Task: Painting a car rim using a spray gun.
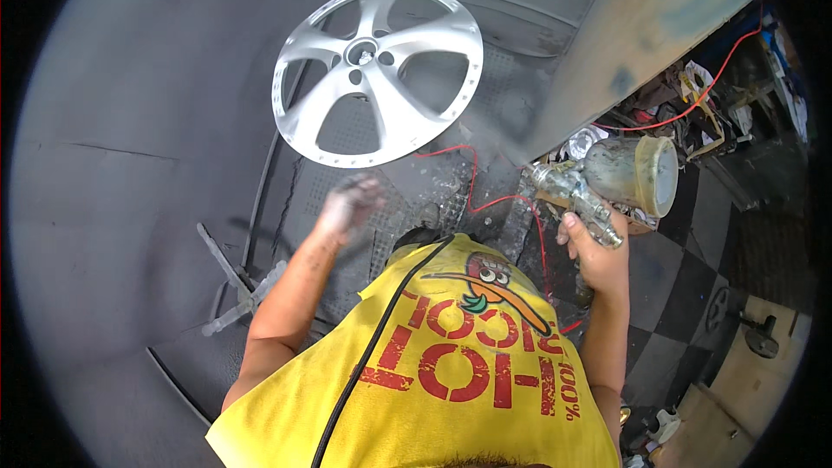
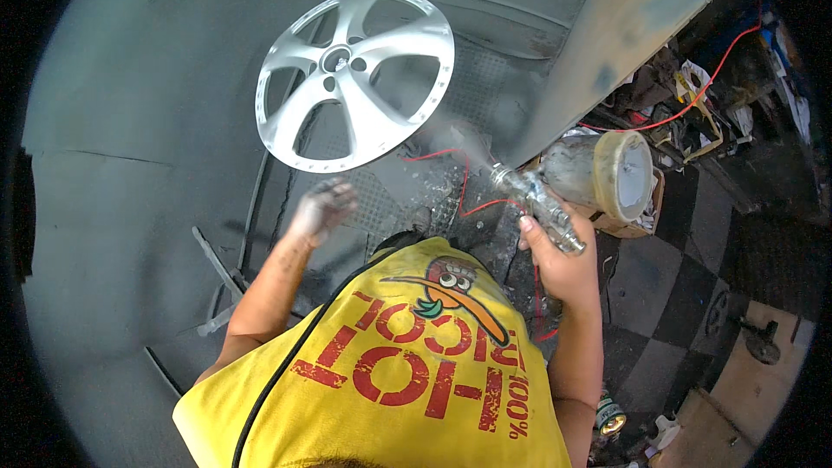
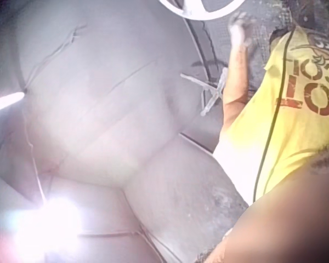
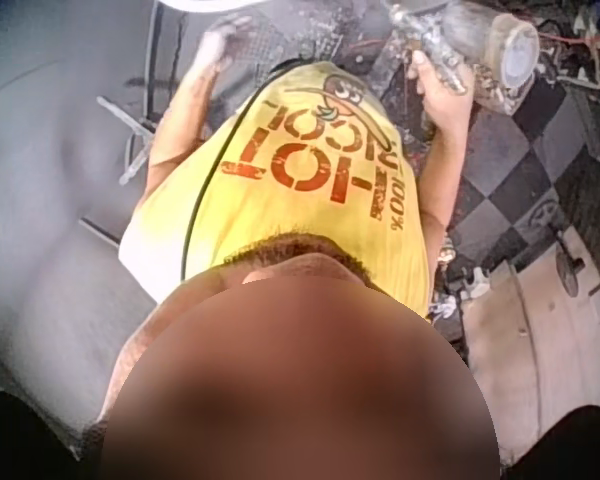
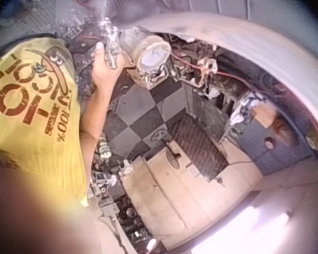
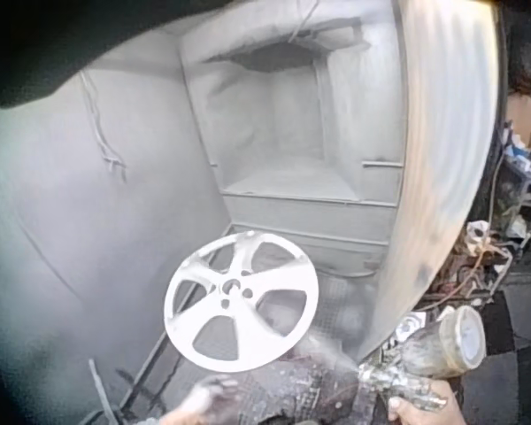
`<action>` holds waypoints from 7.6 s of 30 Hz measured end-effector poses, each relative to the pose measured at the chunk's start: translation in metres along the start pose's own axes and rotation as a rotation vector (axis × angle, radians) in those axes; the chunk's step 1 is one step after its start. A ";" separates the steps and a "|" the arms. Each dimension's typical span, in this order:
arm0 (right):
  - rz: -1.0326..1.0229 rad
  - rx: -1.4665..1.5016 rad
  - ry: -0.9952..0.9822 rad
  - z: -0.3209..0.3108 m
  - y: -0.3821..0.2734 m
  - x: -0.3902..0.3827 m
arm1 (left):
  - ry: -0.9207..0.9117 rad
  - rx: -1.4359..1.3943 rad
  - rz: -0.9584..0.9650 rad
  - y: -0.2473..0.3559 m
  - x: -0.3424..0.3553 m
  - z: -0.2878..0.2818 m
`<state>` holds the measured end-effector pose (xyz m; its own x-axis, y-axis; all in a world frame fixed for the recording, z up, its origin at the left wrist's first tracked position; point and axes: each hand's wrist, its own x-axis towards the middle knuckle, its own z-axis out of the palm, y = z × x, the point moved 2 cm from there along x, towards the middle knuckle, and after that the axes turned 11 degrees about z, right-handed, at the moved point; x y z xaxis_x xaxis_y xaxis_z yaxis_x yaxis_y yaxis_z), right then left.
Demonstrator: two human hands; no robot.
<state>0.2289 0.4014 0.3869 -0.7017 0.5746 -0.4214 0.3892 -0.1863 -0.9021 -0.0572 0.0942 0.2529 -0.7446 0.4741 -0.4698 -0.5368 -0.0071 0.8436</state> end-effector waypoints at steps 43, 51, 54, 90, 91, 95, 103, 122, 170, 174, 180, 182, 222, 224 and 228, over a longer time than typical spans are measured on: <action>-0.014 0.158 0.167 -0.006 0.030 -0.024 | 0.259 0.046 0.139 0.028 0.027 -0.040; 0.051 0.206 0.029 -0.002 0.037 -0.034 | -0.950 0.538 -0.025 -0.068 -0.046 0.117; 0.051 0.201 -0.013 -0.003 0.034 -0.036 | -0.828 0.390 0.002 -0.079 -0.041 0.109; -0.099 -0.256 -0.375 0.199 -0.177 0.049 | -0.386 -0.440 0.217 -0.031 0.003 -0.003; -0.169 -0.255 -0.373 0.208 -0.187 0.053 | -0.398 -0.446 0.206 -0.030 0.004 -0.008; -0.274 -0.253 -0.311 0.221 -0.207 0.075 | -0.405 -0.471 0.197 -0.025 0.000 -0.021; -0.336 -0.264 -0.106 0.198 -0.221 0.097 | -0.353 -0.494 0.194 -0.017 -0.001 -0.048; -0.201 -0.366 0.035 0.117 -0.233 0.024 | -0.109 -0.382 0.007 0.049 -0.021 -0.016; -0.268 -0.513 -0.109 0.134 -0.205 0.017 | -0.184 -0.263 0.115 0.030 -0.027 0.022; -0.092 -0.451 -0.282 0.146 -0.211 -0.005 | -0.381 -0.170 0.102 0.009 -0.023 0.037; -0.040 -0.461 -0.448 0.147 -0.200 -0.008 | -0.412 -0.176 0.093 -0.011 -0.020 0.036; -0.009 -0.497 -0.281 0.143 -0.201 -0.008 | -0.253 -0.133 0.041 0.005 -0.015 0.017; -0.195 -0.379 -0.193 0.143 -0.199 -0.003 | 0.026 -0.406 0.155 0.032 -0.027 0.025; -0.140 -0.341 -0.271 0.148 -0.198 -0.012 | -0.026 -0.344 0.095 0.019 -0.031 0.035; -0.087 -0.379 -0.363 0.151 -0.187 -0.015 | -0.358 -0.226 0.025 0.004 -0.024 0.037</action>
<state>0.0765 0.3076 0.5482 -0.8762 0.2493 -0.4124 0.4617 0.1895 -0.8665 -0.0263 0.1156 0.2771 -0.5954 0.7467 -0.2966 -0.6233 -0.1964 0.7569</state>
